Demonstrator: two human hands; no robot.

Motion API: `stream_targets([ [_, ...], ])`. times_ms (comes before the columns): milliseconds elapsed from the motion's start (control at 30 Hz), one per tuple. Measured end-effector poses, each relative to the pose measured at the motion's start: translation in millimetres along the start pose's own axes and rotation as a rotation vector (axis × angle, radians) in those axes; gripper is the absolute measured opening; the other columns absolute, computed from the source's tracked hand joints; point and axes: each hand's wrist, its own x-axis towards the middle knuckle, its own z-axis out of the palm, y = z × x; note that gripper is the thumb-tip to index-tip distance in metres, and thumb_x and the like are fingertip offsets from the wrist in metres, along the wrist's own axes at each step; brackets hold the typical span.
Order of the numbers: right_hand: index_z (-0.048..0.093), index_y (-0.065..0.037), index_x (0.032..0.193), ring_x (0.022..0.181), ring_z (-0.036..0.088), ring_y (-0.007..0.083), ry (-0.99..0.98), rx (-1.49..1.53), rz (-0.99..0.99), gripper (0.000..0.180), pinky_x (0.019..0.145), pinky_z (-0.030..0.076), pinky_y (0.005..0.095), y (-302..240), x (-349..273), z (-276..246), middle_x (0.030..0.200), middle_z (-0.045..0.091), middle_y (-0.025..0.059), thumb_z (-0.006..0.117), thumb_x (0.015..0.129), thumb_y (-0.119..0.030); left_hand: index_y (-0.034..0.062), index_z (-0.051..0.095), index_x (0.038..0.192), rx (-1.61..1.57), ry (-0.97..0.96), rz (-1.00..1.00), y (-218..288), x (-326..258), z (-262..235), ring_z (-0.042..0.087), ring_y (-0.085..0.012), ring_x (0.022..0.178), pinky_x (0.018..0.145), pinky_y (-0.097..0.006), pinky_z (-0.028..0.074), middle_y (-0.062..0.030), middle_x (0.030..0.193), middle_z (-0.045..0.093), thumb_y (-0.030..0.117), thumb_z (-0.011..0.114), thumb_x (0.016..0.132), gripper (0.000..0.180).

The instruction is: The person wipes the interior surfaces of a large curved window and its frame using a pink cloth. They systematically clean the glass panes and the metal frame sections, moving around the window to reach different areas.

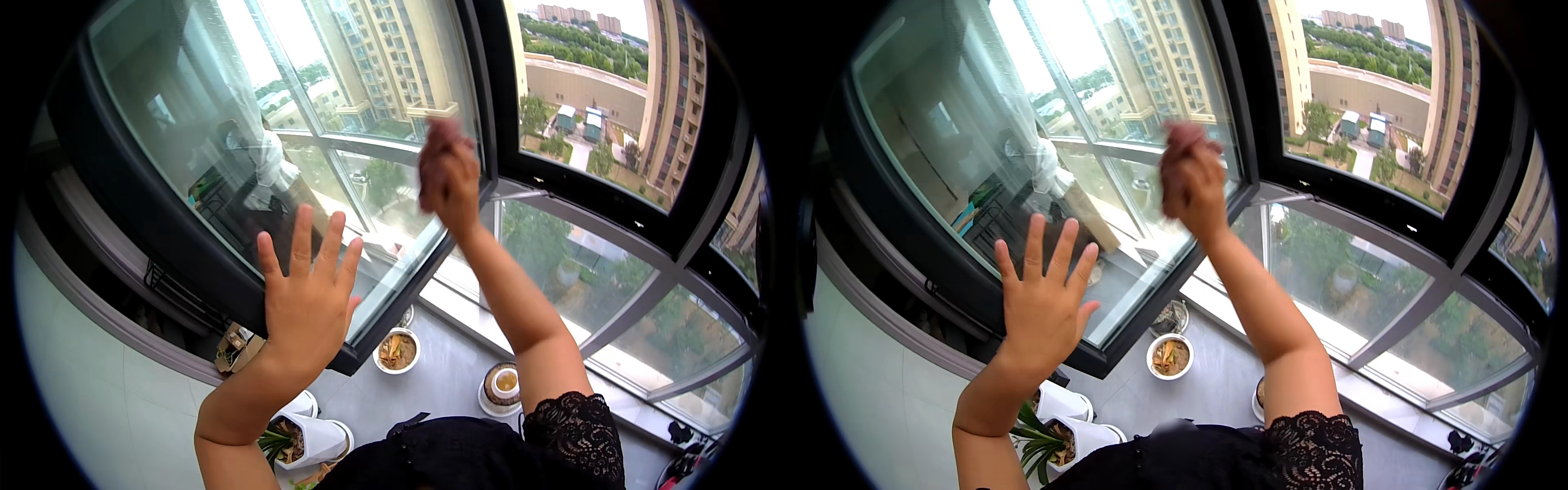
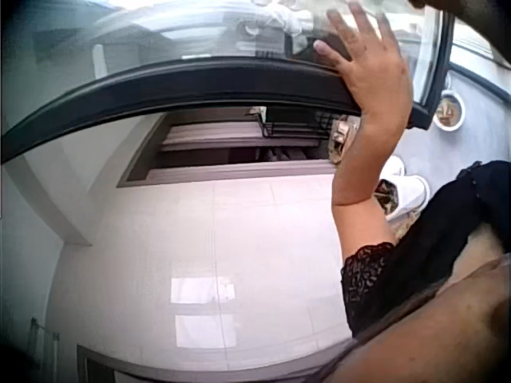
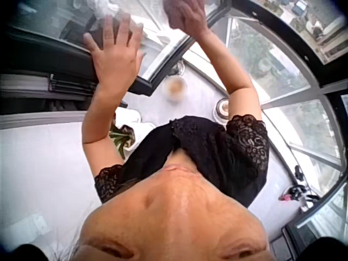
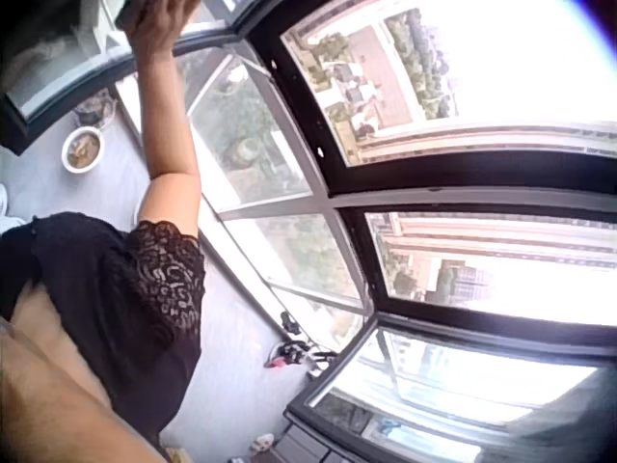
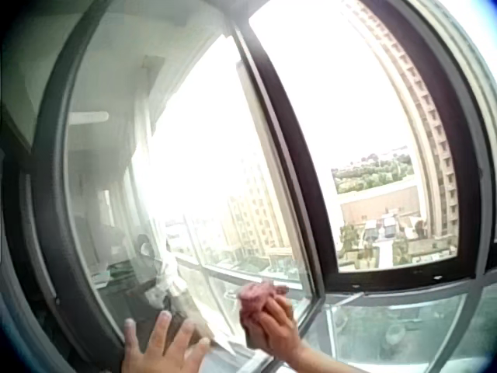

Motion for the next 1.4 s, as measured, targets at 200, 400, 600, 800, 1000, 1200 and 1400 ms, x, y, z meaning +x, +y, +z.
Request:
stream_targets([
  [200, 0.062, -0.007, 0.087, 0.087, 0.058, 0.0359, -0.010, 0.144, 0.460, 0.011, 0.090, 0.042, 0.0421, 9.8, -56.7, -12.3, 0.102, 0.063, 0.0167, 0.060, 0.076, -0.005, 0.0165, 0.062, 0.130, 0.013, -0.132, 0.113, 32.6, -24.8, 39.3, 0.020, -0.0354, 0.148, 0.112, -0.071, 0.001, -0.0118, 0.154, 0.037, 0.043, 0.081, 0.068, 0.069],
  [400, 0.066, -0.007, 0.109, 0.123, 0.046, 0.0417, -0.257, 0.160, 0.293, 0.036, 0.106, 0.037, 0.0507, -128.5, -111.5, -40.4, 0.133, 0.052, 0.0176, 0.076, 0.077, -0.018, 0.0124, 0.064, 0.128, -0.030, -0.174, 0.142, 39.9, -42.5, 43.4, 0.023, -0.0363, 0.147, 0.114, -0.069, 0.002, -0.0142, 0.151, 0.041, 0.040, 0.080, 0.069, 0.068],
  [600, 0.064, -0.008, 0.105, 0.117, 0.053, 0.0393, 0.103, -0.256, 0.742, 0.023, 0.101, 0.036, 0.0462, 120.5, -104.5, -4.5, 0.126, 0.058, 0.0169, 0.067, 0.085, -0.019, 0.0087, 0.065, 0.124, -0.080, -0.100, 0.161, 42.3, -37.6, 40.1, 0.031, -0.0373, 0.144, 0.116, -0.066, 0.006, -0.0179, 0.142, 0.050, 0.036, 0.079, 0.072, 0.060],
  [800, 0.058, -0.006, 0.114, 0.108, 0.059, 0.0247, 0.347, 0.313, 1.413, 0.022, 0.093, 0.046, 0.0365, 63.0, -154.6, -2.8, 0.114, 0.062, 0.0132, 0.058, 0.097, -0.019, 0.0055, 0.067, 0.119, -0.102, -0.082, 0.167, 42.2, -45.2, 49.9, 0.038, -0.0402, 0.139, 0.116, -0.066, 0.008, -0.0199, 0.137, 0.055, 0.032, 0.077, 0.073, 0.053],
  [1000, 0.061, 0.000, 0.113, 0.105, 0.061, 0.0239, 0.419, 0.244, 1.332, 0.024, 0.092, 0.047, 0.0352, 78.3, -176.5, 13.6, 0.105, 0.064, 0.0136, 0.061, 0.095, -0.016, 0.0035, 0.069, 0.114, -0.056, -0.060, 0.176, 41.1, -46.2, 47.9, 0.041, -0.0409, 0.137, 0.116, -0.065, 0.010, -0.0204, 0.135, 0.057, 0.032, 0.072, 0.078, 0.045],
  [1200, 0.063, -0.001, 0.094, 0.053, 0.067, 0.0222, 0.056, 0.042, 1.407, 0.017, 0.052, 0.052, 0.0347, 140.8, -68.6, -27.2, 0.064, 0.064, 0.0116, 0.049, 0.096, -0.011, 0.0022, 0.069, 0.111, -0.051, -0.010, 0.170, 44.7, -46.1, 55.3, 0.044, -0.0415, 0.135, 0.116, -0.064, 0.013, -0.0207, 0.131, 0.059, 0.030, 0.072, 0.078, 0.043],
  [1400, 0.073, -0.005, 0.104, 0.080, 0.071, 0.0260, -0.521, -0.121, 1.288, 0.021, 0.080, 0.052, 0.0358, 108.1, -140.8, -46.3, 0.086, 0.073, 0.0160, 0.061, 0.092, -0.017, 0.0036, 0.069, 0.112, -0.044, -0.046, 0.135, 47.4, -45.0, 50.4, 0.045, -0.0389, 0.136, 0.116, -0.063, 0.014, -0.0188, 0.132, 0.060, 0.032, 0.065, 0.086, 0.038],
])
